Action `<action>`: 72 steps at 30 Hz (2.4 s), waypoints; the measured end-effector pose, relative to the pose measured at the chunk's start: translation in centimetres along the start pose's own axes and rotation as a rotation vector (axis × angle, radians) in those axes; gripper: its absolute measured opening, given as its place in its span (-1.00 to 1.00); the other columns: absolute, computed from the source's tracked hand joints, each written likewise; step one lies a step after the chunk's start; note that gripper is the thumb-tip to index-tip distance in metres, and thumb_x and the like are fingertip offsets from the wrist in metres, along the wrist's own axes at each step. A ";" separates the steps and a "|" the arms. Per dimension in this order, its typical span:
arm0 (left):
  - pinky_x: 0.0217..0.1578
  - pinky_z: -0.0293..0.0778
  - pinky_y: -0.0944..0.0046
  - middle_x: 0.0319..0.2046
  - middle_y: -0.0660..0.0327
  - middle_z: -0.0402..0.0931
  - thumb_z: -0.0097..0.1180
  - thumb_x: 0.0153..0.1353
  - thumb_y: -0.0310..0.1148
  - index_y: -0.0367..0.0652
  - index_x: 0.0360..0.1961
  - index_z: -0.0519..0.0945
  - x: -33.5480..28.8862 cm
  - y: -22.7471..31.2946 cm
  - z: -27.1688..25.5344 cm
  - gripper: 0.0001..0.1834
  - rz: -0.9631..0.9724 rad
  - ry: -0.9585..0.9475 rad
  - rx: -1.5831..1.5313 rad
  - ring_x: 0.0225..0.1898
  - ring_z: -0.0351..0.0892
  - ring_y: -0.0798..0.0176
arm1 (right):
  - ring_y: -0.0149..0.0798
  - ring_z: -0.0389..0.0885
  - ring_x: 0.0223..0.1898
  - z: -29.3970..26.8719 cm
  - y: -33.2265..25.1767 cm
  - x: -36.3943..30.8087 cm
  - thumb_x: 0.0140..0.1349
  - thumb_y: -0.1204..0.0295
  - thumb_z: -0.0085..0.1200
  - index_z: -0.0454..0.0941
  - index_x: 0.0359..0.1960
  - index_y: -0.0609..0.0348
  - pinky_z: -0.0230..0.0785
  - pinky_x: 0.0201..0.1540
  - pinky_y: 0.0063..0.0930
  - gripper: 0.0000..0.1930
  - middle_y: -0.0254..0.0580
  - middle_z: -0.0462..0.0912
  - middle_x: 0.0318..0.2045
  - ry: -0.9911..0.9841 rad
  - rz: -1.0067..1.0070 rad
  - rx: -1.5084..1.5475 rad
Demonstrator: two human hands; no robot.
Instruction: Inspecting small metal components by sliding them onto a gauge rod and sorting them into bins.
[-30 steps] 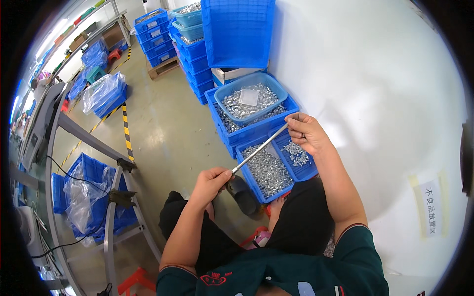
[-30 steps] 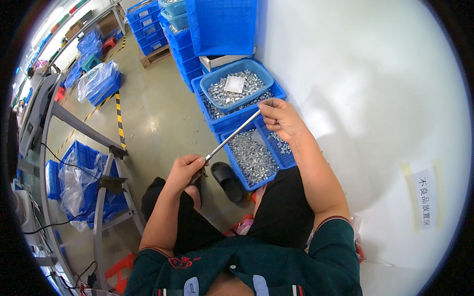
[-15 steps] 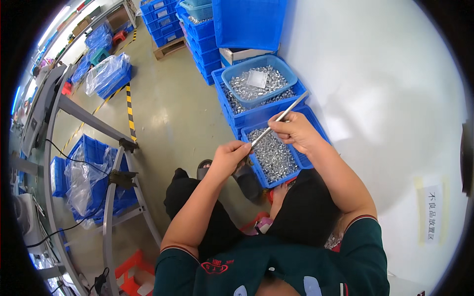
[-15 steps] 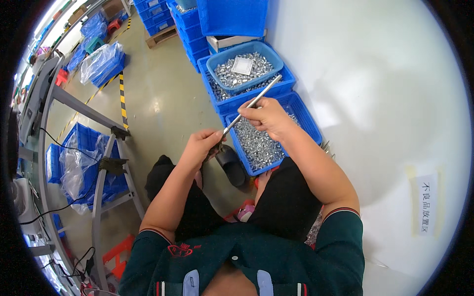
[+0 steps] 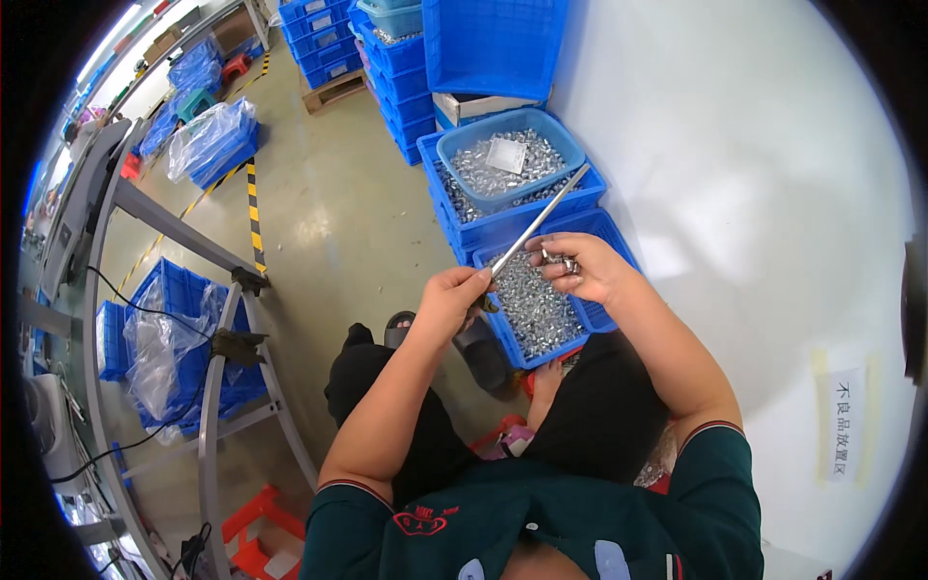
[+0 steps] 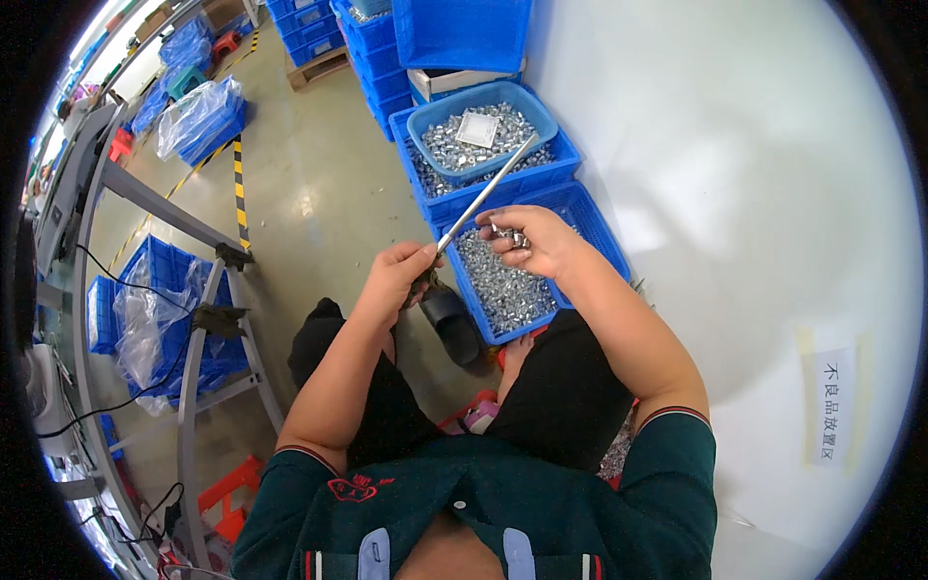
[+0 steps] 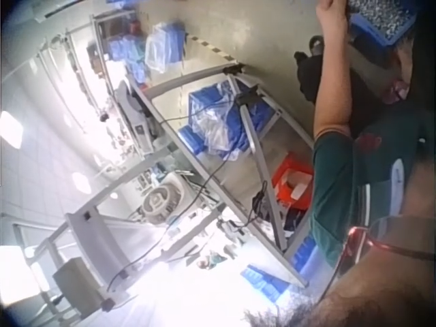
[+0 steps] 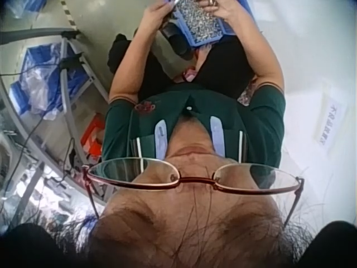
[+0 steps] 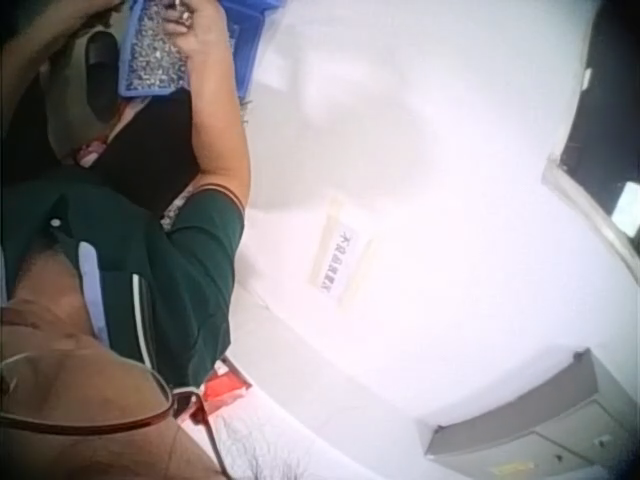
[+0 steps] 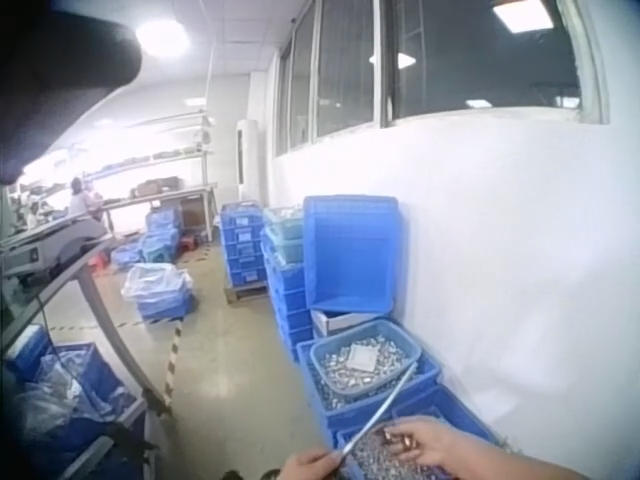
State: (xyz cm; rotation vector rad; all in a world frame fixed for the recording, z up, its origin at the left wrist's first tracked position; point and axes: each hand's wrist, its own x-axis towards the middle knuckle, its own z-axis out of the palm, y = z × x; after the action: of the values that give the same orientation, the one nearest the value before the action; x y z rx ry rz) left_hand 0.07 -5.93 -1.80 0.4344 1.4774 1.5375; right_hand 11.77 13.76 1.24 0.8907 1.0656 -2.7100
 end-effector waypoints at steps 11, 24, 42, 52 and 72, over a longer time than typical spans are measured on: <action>-0.70 0.10 0.51 -0.70 0.37 0.33 0.05 0.18 -0.22 -0.23 -0.43 0.56 -1.3 -0.3 -1.7 -0.73 0.016 -0.015 0.082 -0.67 0.26 0.53 | -0.60 0.20 -0.67 -1.4 -2.0 -1.3 0.16 0.54 -0.08 0.41 -0.15 0.34 -0.03 -0.77 -0.83 -0.78 -0.24 0.43 -0.46 -0.064 -0.171 0.018; -0.70 0.05 0.52 -0.70 0.43 0.30 0.06 0.17 -0.21 -0.20 -0.41 0.57 -2.1 -0.2 -2.4 -0.75 0.023 -0.034 0.178 -0.70 0.20 0.56 | -0.59 0.17 -0.73 -2.9 -2.8 -1.2 0.22 0.37 -0.02 0.45 -0.26 0.24 -0.05 -0.80 -0.81 -0.82 -0.26 0.42 -0.53 -0.037 -0.288 0.200; -0.62 0.16 0.48 -0.66 0.39 0.34 0.07 0.16 -0.21 -0.25 -0.39 0.58 -1.4 -0.6 -1.9 -0.72 0.063 -0.005 0.235 -0.63 0.24 0.52 | -0.61 0.16 -0.74 1.9 0.2 -1.0 0.13 0.40 0.10 0.50 -0.30 0.23 -0.12 -0.74 -0.76 -0.83 -0.39 0.39 -0.61 0.046 -0.244 -0.360; -0.69 0.08 0.50 -0.69 0.37 0.33 0.06 0.18 -0.21 -0.24 -0.40 0.56 -1.4 0.2 -2.0 -0.73 0.051 0.024 0.084 -0.68 0.24 0.54 | -0.57 0.19 -0.67 -0.4 0.6 0.3 0.22 0.49 -0.12 0.41 -0.16 0.38 -0.06 -0.77 -0.81 -0.78 -0.20 0.40 -0.45 -0.025 0.028 -0.219; -0.70 0.09 0.53 -0.70 0.40 0.33 0.06 0.17 -0.24 -0.22 -0.40 0.58 -2.1 -0.1 -2.7 -0.76 0.077 -0.004 0.226 -0.70 0.22 0.57 | -0.60 0.18 -0.71 -2.9 -3.1 -1.4 0.21 0.37 -0.01 0.44 -0.34 0.21 -0.05 -0.80 -0.81 -0.84 -0.30 0.40 -0.57 -0.068 -0.317 0.231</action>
State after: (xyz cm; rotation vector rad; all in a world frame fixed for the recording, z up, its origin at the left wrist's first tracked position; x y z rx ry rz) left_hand -0.94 -9.26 -1.77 0.6332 1.6559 1.4324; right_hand 13.45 17.85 2.19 0.7012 0.9665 -3.1525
